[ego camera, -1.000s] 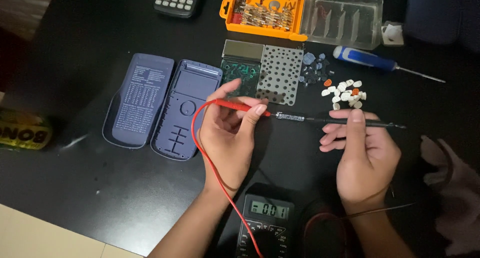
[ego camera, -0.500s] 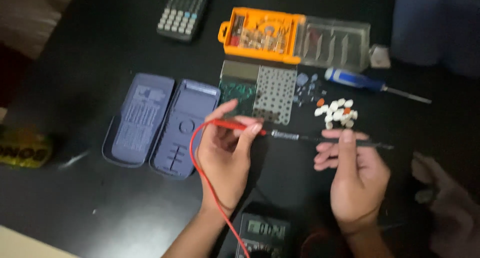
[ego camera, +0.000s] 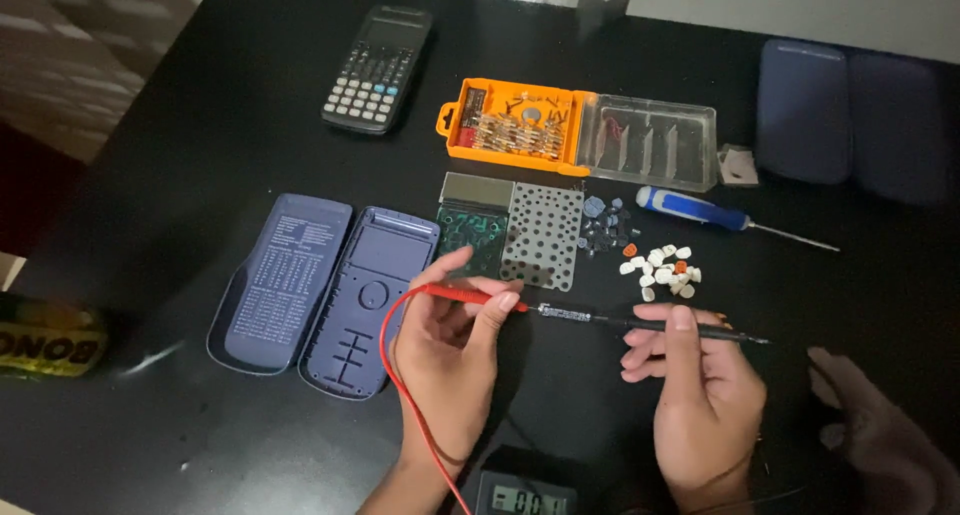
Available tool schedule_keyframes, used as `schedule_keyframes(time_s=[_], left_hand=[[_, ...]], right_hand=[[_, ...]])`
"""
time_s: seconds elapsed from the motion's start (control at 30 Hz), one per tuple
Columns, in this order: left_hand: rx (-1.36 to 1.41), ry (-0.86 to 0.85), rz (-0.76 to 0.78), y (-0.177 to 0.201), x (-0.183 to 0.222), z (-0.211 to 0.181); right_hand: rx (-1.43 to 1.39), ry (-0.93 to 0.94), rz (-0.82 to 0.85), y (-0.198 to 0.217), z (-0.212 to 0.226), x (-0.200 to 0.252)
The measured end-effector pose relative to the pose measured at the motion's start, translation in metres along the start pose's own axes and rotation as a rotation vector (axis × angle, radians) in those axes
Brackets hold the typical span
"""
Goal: Testing a small electronic component using a digital multimeter and probes on a repair bench.
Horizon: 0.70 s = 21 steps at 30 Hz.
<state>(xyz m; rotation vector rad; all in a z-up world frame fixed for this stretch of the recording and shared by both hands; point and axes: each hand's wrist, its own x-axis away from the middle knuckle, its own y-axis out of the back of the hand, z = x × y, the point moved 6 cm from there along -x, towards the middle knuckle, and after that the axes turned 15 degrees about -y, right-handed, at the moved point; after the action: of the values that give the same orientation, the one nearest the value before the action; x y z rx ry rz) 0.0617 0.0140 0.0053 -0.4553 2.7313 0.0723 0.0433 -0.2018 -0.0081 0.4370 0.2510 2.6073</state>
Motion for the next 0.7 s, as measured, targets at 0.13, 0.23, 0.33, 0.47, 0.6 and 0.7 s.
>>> schedule_keyframes(time_s=[0.13,0.23,0.33,0.47,0.6,0.7], left_hand=[[0.026,0.053,-0.032,-0.0003,0.0009,0.0017],[0.033,0.019,-0.025,-0.0008,0.0008,0.0018],[0.047,0.039,-0.033,-0.0011,0.0012,0.0039],[0.082,0.020,-0.048,-0.0017,0.0013,0.0040],[0.044,0.015,-0.041,-0.0013,0.0010,0.0030],[0.039,0.010,-0.025,-0.0015,0.0002,0.0003]], right_hand=[[-0.013,0.022,-0.005,-0.0001,0.0008,0.0014],[-0.019,0.043,0.002,-0.0006,0.0023,0.0015],[0.006,-0.001,0.004,-0.0007,0.0038,0.0024],[-0.006,0.032,0.008,-0.0007,0.0021,0.0017],[0.010,0.033,0.009,-0.0003,0.0047,0.0028],[-0.010,0.034,0.015,-0.0005,0.0014,0.0014]])
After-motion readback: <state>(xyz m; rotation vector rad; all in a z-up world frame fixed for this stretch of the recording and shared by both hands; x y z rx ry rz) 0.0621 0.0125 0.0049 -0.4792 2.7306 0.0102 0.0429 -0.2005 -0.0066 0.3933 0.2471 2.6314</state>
